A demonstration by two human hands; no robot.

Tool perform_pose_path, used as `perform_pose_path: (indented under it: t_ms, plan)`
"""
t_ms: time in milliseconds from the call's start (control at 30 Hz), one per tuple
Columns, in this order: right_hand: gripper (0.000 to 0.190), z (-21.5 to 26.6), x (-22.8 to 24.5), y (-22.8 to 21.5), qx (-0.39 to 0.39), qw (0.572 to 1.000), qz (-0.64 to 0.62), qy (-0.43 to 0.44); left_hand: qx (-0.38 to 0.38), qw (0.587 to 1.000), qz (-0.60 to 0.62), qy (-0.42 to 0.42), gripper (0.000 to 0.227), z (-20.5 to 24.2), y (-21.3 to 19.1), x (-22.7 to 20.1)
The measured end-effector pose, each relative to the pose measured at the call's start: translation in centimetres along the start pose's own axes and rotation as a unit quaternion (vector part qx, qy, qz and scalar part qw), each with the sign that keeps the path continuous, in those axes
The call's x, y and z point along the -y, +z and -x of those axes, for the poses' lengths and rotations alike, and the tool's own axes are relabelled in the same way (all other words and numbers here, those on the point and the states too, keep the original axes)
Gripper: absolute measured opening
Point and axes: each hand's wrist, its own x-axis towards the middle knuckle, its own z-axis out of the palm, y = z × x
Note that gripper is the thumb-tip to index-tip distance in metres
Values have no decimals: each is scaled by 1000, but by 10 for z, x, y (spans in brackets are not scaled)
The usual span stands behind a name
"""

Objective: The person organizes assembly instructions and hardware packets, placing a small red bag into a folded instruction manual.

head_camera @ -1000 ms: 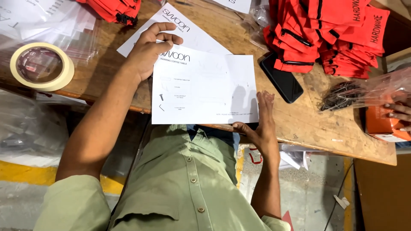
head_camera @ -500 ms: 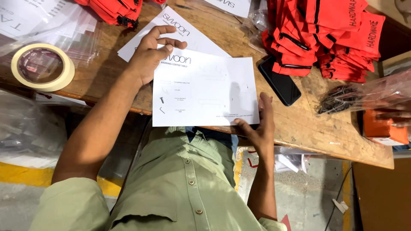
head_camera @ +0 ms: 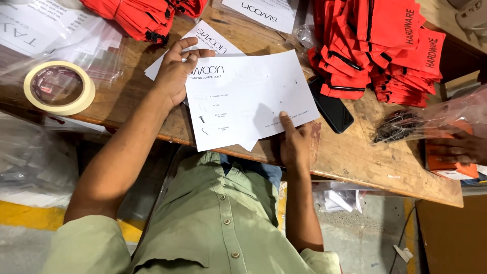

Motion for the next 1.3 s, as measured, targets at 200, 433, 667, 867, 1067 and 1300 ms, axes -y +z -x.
perform_pose_path:
  t_ms: [200,433,667,867,1067,1300]
  plan:
    - [30,4,-15,5,32,958,282,-36,6,1000,-3,-8,32,-3,-1,5]
    - [91,23,-9,50,200,714,612,-274,30,990,122,63,41,-46,-37,57]
    - [85,36,-18,78,237,610,686,-318,1,993,110,31,32,-28,-17,33]
    - [81,40,-22,85,249,596,687,-333,-13,983,184,5,28,-23,-13,26]
    - [79,41,-24,83,256,608,683,-313,-2,975,223,13,27,-31,-18,38]
    - [78,41,-24,81,270,603,683,-311,-6,989,142,41,26,-33,-17,41]
